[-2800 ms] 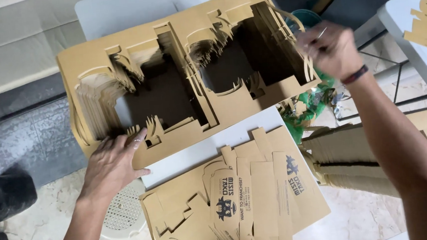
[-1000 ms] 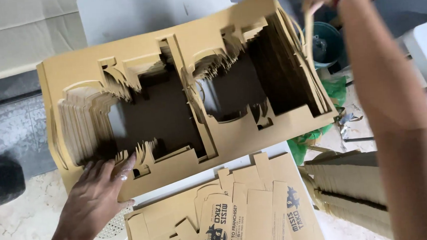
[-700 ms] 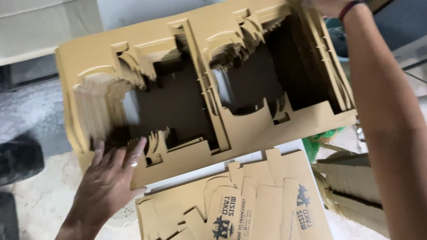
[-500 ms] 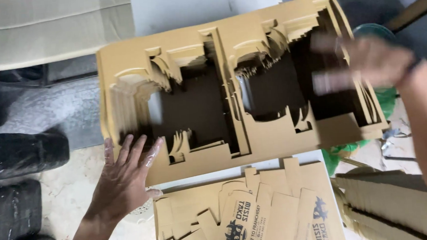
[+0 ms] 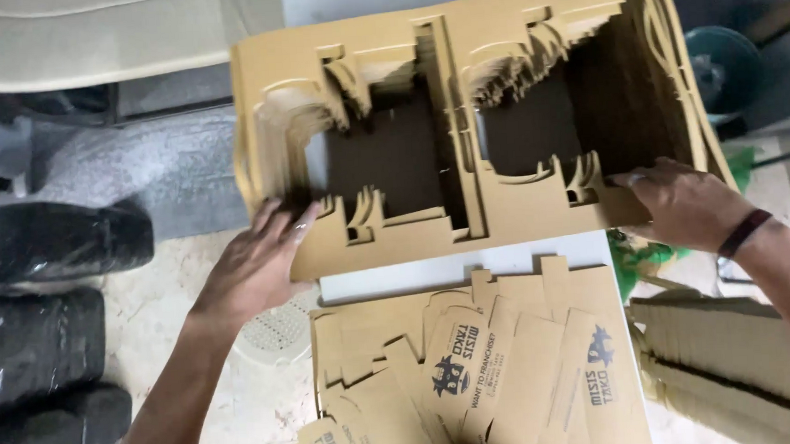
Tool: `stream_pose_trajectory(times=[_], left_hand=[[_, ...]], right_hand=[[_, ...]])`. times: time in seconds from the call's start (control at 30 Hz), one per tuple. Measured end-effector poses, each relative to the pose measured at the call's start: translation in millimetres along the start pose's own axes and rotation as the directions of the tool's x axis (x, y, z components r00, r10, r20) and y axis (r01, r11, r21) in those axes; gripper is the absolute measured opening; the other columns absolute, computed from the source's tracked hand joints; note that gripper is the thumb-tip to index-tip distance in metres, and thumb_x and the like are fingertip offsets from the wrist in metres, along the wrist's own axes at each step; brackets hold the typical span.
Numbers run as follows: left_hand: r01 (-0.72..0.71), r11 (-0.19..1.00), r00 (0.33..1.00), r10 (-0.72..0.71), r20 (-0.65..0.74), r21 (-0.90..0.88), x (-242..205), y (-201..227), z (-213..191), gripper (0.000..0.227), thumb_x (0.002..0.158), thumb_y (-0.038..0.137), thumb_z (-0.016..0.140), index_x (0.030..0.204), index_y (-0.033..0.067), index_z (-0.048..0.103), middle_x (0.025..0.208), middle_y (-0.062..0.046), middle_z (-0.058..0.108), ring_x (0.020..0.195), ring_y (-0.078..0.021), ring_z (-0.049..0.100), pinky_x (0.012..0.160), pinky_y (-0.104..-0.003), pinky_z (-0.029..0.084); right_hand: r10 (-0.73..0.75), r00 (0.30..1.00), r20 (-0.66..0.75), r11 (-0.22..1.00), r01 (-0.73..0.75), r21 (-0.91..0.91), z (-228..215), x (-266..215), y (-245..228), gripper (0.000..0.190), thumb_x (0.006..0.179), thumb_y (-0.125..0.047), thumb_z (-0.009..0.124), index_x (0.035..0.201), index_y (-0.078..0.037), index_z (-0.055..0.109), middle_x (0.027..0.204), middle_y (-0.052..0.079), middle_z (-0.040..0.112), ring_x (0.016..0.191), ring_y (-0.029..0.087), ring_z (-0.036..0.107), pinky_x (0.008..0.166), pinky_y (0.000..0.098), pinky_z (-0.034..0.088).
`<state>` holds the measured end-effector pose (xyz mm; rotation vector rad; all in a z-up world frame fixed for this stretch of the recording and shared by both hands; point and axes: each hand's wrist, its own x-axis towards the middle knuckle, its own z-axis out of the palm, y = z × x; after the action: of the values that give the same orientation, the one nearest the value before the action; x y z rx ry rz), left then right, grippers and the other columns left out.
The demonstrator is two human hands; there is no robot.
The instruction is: The person repeatedly picks up flat cardboard sheets from a stack, separates them, and places them into a green bag. The person also handles larger pre-cut cardboard pieces, moving them aside or stacking them. The task continues in a repetitive cycle throughout the clip.
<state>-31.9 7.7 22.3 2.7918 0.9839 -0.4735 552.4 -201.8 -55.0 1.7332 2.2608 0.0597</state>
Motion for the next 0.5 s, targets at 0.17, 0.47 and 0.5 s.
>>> stream_pose_trajectory(times=[0.17,0.47,0.5], left_hand=[[-0.045,0.936,0.991,-0.002,-0.131,-0.348,-11.4,-8.2,-30.5,0.133,0.069,0.070,0.082,0.164,0.0174,0.006,0.172,-0.011,0.000,0.156,-0.0401,-0.003,0.121,-0.064,0.010],[0.562,0.471,0.677,-0.734,0.051,-0.680,79.3,-36.1,30.8,0.034,0.098,0.028,0.054,0.125,0.0068,0.056,0.118,-0.019,0.070,0.115,-0.0401,0.065,0.095,-0.049,0.055],[0.571,0.469,0.680,-0.730,0.067,-0.674,81.6,-37.8,29.6,0.031,0.098,0.025,0.054,0.119,0.0046,0.064,0.114,-0.018,0.072,0.111,-0.0379,0.068,0.090,-0.045,0.058]], right_hand=[[0.210,0.977,-0.025,0.927,-0.191,0.324,-88.6,-12.2,-18.4,0.099,0.064,-0.067,0.069,0.150,-0.021,0.058,0.102,0.012,0.080,0.034,0.014,0.031,0.036,0.0293,0.031],[0.825,0.555,0.106,0.457,-0.765,0.454,22.0,11.5,30.0,0.035,0.113,-0.029,0.053,0.119,-0.007,0.079,0.109,0.031,0.077,0.097,0.059,0.070,0.082,0.0615,0.052],[0.801,0.593,0.087,0.489,-0.731,0.476,27.5,10.4,35.1,0.034,0.109,-0.027,0.052,0.118,-0.007,0.078,0.109,0.033,0.075,0.098,0.060,0.068,0.083,0.0619,0.051]])
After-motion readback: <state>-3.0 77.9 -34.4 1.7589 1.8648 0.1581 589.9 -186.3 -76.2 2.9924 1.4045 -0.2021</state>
